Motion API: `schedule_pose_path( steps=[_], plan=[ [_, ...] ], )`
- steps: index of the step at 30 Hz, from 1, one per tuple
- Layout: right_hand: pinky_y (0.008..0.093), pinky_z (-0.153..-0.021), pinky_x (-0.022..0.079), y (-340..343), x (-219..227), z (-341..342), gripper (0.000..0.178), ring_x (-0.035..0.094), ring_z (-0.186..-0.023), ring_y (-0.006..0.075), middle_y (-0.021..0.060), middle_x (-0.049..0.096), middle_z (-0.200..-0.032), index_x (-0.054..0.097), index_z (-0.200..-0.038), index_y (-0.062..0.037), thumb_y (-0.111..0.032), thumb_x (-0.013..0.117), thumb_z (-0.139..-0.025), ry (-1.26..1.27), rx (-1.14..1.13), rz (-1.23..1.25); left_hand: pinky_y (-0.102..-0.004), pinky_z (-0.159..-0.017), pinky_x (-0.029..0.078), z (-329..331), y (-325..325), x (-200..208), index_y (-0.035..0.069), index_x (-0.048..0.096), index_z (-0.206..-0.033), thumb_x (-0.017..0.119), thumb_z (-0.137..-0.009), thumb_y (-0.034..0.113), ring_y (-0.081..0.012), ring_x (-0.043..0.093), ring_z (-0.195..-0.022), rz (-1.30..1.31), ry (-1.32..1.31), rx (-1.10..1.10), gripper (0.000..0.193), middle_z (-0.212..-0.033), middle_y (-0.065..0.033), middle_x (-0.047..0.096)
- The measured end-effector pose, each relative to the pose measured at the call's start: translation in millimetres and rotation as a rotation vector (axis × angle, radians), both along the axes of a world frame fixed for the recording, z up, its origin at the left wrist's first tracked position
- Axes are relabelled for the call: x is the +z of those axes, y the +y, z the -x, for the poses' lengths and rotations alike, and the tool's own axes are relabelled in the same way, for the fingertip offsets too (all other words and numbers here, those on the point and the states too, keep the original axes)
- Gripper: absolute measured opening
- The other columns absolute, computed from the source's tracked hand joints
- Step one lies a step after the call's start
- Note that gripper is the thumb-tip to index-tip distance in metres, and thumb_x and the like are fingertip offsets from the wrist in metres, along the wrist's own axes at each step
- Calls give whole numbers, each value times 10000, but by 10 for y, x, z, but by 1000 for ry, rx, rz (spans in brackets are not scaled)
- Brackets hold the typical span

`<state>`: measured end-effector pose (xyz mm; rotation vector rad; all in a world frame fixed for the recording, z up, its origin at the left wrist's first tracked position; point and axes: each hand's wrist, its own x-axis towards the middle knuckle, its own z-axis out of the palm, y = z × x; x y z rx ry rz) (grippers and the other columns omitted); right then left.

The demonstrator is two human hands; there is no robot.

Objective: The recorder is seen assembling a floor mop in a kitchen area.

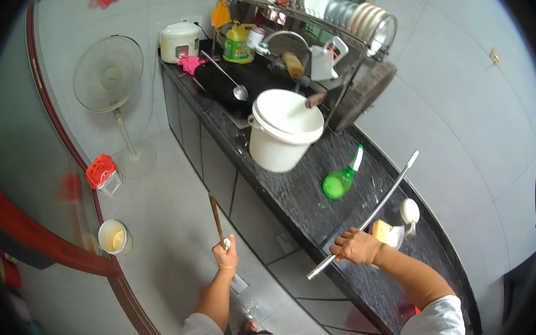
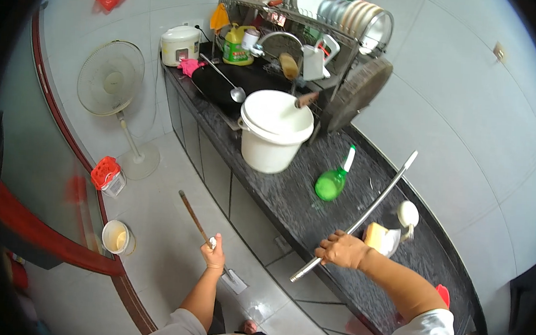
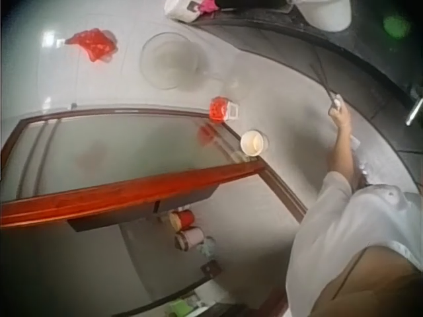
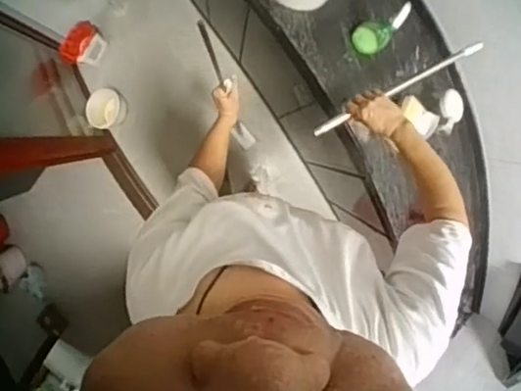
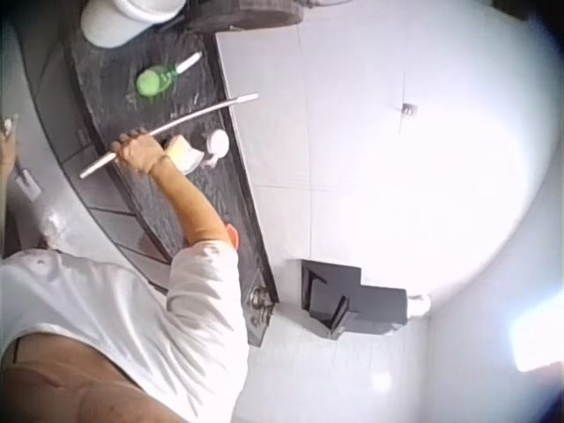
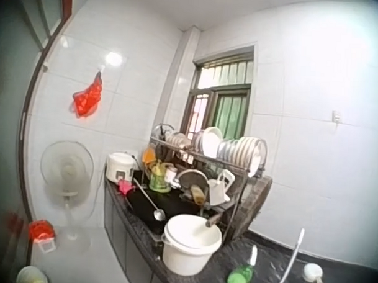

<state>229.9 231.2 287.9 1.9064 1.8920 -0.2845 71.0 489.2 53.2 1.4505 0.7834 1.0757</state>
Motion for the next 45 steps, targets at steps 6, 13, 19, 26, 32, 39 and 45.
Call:
schedule_pose_path(
  steps=[6,13,19,26,32,39,45],
  plan=[
    [368,-813,424,150,-486,-501,213,577,-890,222,14,585,-871,552,-986,-172,-341,516,-861,-13,-69,-23,-347,-417,272,-238,941,-24,23,369,-505,598,-870,238,-134,303,-420,-70,6,11,481,-426,-65,313],
    [358,-762,462,305,-813,-779,228,562,-897,210,0,556,-889,603,-959,-193,-354,592,-799,-181,-369,-105,-356,-424,280,-665,1839,-79,14,379,-515,583,-883,306,-139,303,-436,-68,47,-29,512,-437,-66,315],
    [359,-713,510,376,-1063,-879,222,578,-881,270,74,544,-963,622,-990,-179,-327,579,-830,-141,-754,-256,-355,-427,289,-1131,2408,-96,16,394,-517,624,-858,286,-124,306,-445,-56,42,-20,493,-442,-54,327],
    [392,-821,493,500,-886,-919,397,590,-969,327,150,543,-1144,606,-1091,-122,-172,686,-706,109,-1035,-530,-344,-430,316,-1557,2976,-86,5,429,-517,667,-809,212,-102,333,-446,-26,188,121,430,-437,-54,352],
    [286,-695,540,778,535,-1357,296,674,-740,162,84,695,-826,705,-962,-116,-344,659,-780,379,-1476,73,-346,-437,334,-1990,3615,-3,-4,454,-535,675,-798,187,-116,346,-438,-41,154,143,394,-442,-76,387],
    [256,-534,500,2317,2030,-1209,130,635,-566,114,60,671,-655,709,-797,-38,-126,701,-700,172,-1361,-485,-364,-442,350,-2553,4370,-123,-5,472,-541,672,-809,244,-146,372,-413,-28,120,61,417,-445,-98,410],
    [294,-510,475,4199,2266,-1460,142,628,-556,195,72,646,-640,705,-817,-69,-122,710,-685,67,-984,-409,-364,-448,373,-2911,5062,-217,-13,504,-550,669,-815,276,-187,452,-405,-9,131,-62,425,-454,-126,469]
  ],
)
